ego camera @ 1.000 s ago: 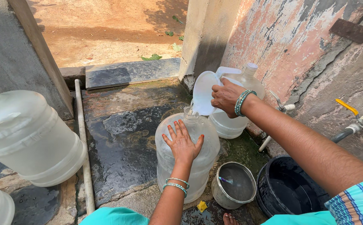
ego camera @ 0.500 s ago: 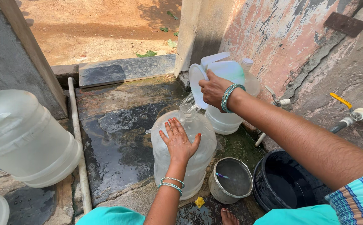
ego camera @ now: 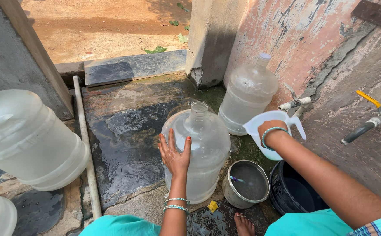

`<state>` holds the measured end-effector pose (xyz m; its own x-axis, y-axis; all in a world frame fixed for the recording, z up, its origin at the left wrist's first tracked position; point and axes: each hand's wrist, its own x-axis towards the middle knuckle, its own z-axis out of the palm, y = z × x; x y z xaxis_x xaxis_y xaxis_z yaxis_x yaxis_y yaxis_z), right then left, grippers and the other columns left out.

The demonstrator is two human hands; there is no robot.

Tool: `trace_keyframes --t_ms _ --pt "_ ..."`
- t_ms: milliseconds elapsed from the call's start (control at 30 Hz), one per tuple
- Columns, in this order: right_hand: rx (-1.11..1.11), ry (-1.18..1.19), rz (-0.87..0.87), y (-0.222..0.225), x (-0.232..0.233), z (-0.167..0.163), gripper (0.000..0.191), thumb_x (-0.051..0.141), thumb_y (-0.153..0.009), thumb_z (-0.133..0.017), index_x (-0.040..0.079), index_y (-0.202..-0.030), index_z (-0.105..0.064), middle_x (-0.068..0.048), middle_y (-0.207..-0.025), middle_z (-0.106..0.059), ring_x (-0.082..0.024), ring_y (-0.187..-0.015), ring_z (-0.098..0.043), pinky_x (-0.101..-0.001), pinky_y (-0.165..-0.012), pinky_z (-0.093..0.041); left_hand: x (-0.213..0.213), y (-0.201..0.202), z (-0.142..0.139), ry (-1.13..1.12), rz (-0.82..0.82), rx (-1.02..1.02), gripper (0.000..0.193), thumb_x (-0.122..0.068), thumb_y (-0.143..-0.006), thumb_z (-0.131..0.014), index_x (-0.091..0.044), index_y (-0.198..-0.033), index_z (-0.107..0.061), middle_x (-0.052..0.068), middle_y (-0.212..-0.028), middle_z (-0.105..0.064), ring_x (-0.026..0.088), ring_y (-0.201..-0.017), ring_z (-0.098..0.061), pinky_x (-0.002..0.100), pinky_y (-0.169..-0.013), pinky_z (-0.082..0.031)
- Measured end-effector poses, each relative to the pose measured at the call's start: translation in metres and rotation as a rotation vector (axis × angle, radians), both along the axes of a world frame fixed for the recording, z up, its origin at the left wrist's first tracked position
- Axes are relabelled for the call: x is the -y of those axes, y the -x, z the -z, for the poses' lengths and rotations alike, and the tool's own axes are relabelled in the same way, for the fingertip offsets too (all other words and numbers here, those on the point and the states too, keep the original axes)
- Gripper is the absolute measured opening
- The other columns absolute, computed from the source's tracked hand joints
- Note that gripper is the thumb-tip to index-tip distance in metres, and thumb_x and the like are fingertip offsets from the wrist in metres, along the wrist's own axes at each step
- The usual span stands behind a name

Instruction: The person fills large plastic water containers from a tap using a small plastic jug. They repeatedly pour water into the containers, shake them to inspect the interior, and place them upright.

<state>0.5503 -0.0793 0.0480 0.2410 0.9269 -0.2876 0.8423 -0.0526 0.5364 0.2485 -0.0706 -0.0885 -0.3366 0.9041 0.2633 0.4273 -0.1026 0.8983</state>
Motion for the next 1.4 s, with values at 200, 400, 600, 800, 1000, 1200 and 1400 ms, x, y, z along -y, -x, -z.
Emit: trace_keyframes --t_ms 200,400,600,800,1000,1200,1400 --pt "-0.200 -0.068 0.561 -0.135 0.082 0.078 0.036 0.024 -0.091 -0.063 0.009 -0.120 -0.079 -0.018 -0.128 -0.072 -0.035 -0.115 -0.071 -0.0470 -0.095 -0.057 0.010 -0.020 -0.001 -0.128 -0.079 -0.207 0.085 -0.054 -0.087 -0.065 -0.010 -0.155 -0.042 0.028 -0.164 -0.023 0.046 -0.151 -0.012 0.069 -0.115 -0.008" --pt "-0.688 0.176 0.928 -0.132 0.064 0.090 0.082 0.066 -0.097 -0.052 -0.012 -0.118 -0.070 -0.032 -0.097 -0.082 -0.039 -0.077 -0.082 -0.0507 -0.064 -0.065 0.051 -0.076 -0.018 -0.300 0.359 -0.638 0.064 -0.033 -0.079 -0.068 -0.012 -0.139 -0.059 0.010 -0.157 -0.041 0.038 -0.152 -0.020 0.069 -0.118 -0.001" --pt "-1.376 -0.454 0.120 -0.026 -0.013 0.088 0.076 0.066 -0.087 -0.057 0.007 -0.134 -0.063 -0.012 -0.128 -0.070 -0.023 -0.125 -0.062 -0.0390 -0.108 -0.045 0.066 -0.078 -0.031 -0.446 0.588 -0.434 0.011 -0.021 -0.081 -0.073 -0.013 -0.087 -0.077 0.006 -0.123 -0.071 0.031 -0.136 -0.050 0.058 -0.118 -0.025" --pt "-1.704 -0.713 0.026 0.129 -0.092 0.072 0.092 0.056 -0.075 -0.085 0.010 -0.143 -0.042 -0.014 -0.134 -0.056 -0.024 -0.127 -0.054 -0.0397 -0.104 -0.046 0.052 0.005 -0.044 -0.549 0.055 -0.069 0.002 -0.011 -0.080 -0.072 -0.011 -0.083 -0.072 0.002 -0.089 -0.076 0.024 -0.097 -0.072 0.044 -0.098 -0.050" --pt "-1.321 -0.804 -0.038 0.218 -0.042 0.068 0.065 0.048 -0.062 -0.090 0.014 -0.113 -0.068 -0.012 -0.102 -0.079 -0.028 -0.087 -0.076 -0.0396 -0.079 -0.060 0.049 0.099 0.005 0.145 -0.453 0.548 0.026 -0.029 -0.086 -0.068 -0.010 -0.103 -0.071 0.002 -0.103 -0.074 0.020 -0.095 -0.070 0.037 -0.085 -0.053" --pt "-1.633 -0.925 -0.490 0.139 -0.012 0.010 0.081 0.025 -0.071 -0.093 0.002 -0.130 -0.042 -0.013 -0.127 -0.056 -0.023 -0.114 -0.061 -0.0356 -0.088 -0.059 0.111 0.097 0.038 0.700 -0.237 1.519 0.079 -0.065 -0.087 -0.052 -0.011 -0.143 -0.043 0.026 -0.138 -0.056 0.045 -0.125 -0.056 0.062 -0.100 -0.045" --pt "-1.550 -1.002 -0.449 0.151 -0.072 -0.120 0.063 0.029 -0.095 -0.088 0.008 -0.139 -0.048 -0.012 -0.130 -0.062 -0.018 -0.110 -0.066 -0.0311 -0.090 -0.056 0.072 0.071 -0.011 0.475 -0.078 1.472 0.095 -0.072 -0.084 -0.047 -0.027 -0.162 -0.018 0.020 -0.163 -0.026 0.045 -0.150 -0.030 0.071 -0.113 -0.032"
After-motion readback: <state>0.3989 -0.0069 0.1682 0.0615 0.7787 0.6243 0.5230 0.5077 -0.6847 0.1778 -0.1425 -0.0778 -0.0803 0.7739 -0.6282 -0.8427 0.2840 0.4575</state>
